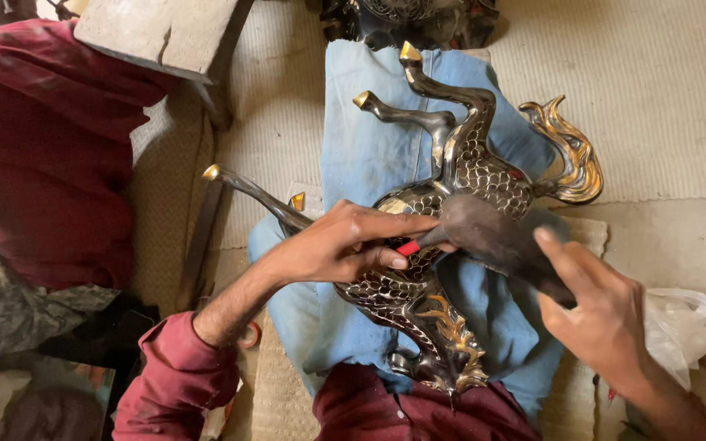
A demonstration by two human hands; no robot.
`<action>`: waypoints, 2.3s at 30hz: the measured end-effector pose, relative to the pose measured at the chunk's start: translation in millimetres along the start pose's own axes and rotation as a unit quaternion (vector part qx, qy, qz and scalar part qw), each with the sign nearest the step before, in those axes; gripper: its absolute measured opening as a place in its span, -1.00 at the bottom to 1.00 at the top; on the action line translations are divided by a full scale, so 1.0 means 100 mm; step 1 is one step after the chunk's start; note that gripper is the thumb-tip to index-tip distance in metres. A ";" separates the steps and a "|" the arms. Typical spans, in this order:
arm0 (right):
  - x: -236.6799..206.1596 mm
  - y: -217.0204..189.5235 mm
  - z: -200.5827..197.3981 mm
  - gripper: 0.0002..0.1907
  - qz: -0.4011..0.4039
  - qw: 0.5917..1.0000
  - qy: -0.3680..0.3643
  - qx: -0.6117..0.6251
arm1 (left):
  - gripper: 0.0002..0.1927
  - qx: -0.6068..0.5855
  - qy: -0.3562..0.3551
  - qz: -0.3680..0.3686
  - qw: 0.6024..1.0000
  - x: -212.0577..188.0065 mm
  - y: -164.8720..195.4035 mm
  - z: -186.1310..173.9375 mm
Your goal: The person sits on the floor with a brass horse figurine on their lap and hammers a chisel against the figurine's body to shape its textured surface, repositioning the chisel on different spots while striking repeatedly with a wooden mallet held in the other hand.
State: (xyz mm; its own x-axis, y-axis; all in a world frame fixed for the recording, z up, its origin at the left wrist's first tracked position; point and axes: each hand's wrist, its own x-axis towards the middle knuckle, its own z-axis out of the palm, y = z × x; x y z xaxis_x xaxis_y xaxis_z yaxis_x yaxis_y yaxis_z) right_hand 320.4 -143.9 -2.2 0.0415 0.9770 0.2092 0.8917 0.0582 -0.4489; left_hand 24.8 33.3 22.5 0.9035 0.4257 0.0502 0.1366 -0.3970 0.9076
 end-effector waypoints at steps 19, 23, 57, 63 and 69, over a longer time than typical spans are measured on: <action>-0.29 0.10 0.11 -0.16 0.066 0.994 0.042 0.072 | -0.36 -0.001 -0.086 0.048 0.995 0.10 0.02 -0.13; -0.34 0.10 0.13 -0.15 0.099 0.990 0.034 0.092 | -0.32 -0.012 -0.109 0.065 0.992 0.13 -0.02 -0.15; -0.48 0.04 0.06 -0.53 0.330 0.817 0.062 0.468 | -0.39 -0.323 0.302 0.009 0.897 -1.36 -0.54 -0.23; -0.21 0.18 0.04 -0.49 0.262 0.853 0.084 0.444 | -0.40 -0.318 0.352 -0.023 0.880 -1.57 -0.50 0.04; 0.17 0.35 -0.02 -0.44 0.213 0.900 0.080 0.370 | -0.43 -0.277 0.402 -0.036 0.872 -1.69 -0.48 0.37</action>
State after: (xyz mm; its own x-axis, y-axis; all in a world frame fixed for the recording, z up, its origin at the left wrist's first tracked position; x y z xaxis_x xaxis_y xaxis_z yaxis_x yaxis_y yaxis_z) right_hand 353.4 -125.6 -13.1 0.4268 0.9041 -0.0238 0.2361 -0.1368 -0.9620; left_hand -119.7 -49.3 -45.1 0.2928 0.9544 0.0586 -0.2367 0.0130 0.9715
